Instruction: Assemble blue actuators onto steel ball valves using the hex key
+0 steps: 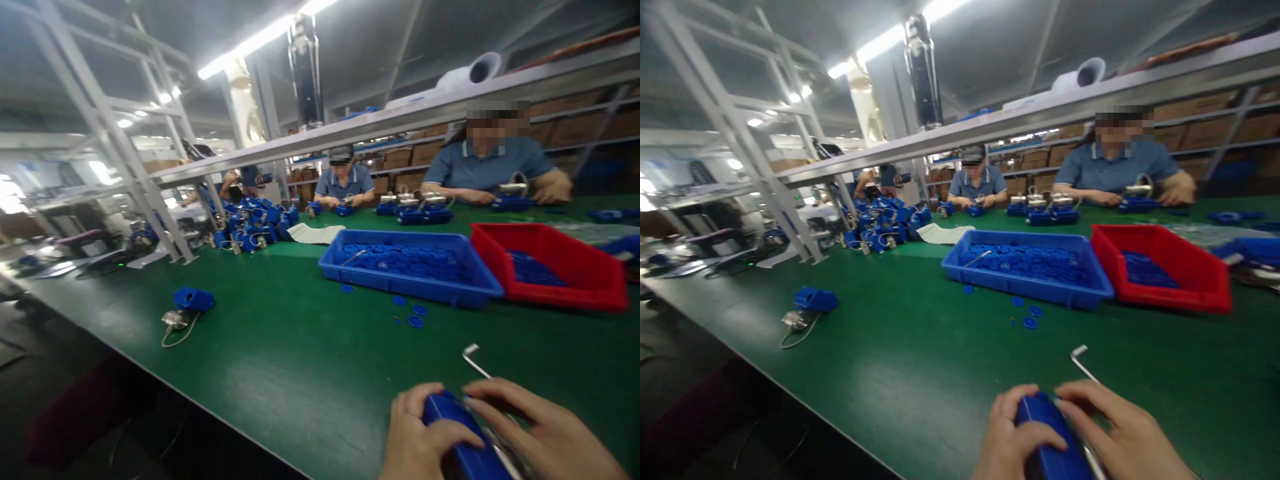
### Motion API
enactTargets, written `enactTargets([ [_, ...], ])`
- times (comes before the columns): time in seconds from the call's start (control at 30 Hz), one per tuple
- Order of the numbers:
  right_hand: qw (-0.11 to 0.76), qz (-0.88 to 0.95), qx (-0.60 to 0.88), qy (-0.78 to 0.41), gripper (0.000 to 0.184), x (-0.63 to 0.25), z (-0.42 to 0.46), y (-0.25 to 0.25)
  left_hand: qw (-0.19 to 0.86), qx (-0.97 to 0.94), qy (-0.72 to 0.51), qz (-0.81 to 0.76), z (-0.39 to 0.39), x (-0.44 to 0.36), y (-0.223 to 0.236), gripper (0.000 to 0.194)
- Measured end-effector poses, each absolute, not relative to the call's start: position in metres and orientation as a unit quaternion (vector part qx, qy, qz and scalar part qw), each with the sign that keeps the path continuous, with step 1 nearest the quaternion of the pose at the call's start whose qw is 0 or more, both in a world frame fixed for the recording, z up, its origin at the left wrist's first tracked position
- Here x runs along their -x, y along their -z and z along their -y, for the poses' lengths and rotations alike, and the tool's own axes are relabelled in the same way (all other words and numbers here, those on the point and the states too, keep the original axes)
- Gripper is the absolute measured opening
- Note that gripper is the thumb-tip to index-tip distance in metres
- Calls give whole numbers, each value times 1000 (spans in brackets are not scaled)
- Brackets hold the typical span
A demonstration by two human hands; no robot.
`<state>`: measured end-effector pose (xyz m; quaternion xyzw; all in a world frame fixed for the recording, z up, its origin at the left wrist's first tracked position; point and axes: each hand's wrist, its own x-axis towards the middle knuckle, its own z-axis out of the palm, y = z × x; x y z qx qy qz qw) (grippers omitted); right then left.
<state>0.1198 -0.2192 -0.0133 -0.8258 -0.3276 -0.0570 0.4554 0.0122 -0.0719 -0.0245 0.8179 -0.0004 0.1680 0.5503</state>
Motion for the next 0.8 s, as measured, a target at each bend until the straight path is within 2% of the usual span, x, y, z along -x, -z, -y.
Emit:
enactTargets([
  [0.13, 495, 332, 803, 3, 28, -101, 206, -24, 519, -834, -159, 100, 52, 5, 14, 95],
  [0.27, 527, 363, 769, 13, 20, -96, 202, -27, 501, -839, -179, 109, 55, 3, 22, 120],
  [0.4, 549, 387, 741, -17, 17, -95, 207, -27, 487, -846, -187, 113, 57, 4, 24, 122],
  [0.6, 558, 381, 726, -127, 27, -98, 214, -34, 479, -855, -173, 101, 55, 7, 19, 116],
  [0.8, 624, 278, 703, -196, 47, -103, 209, -26, 471, -860, -168, 102, 56, 6, 15, 122],
])
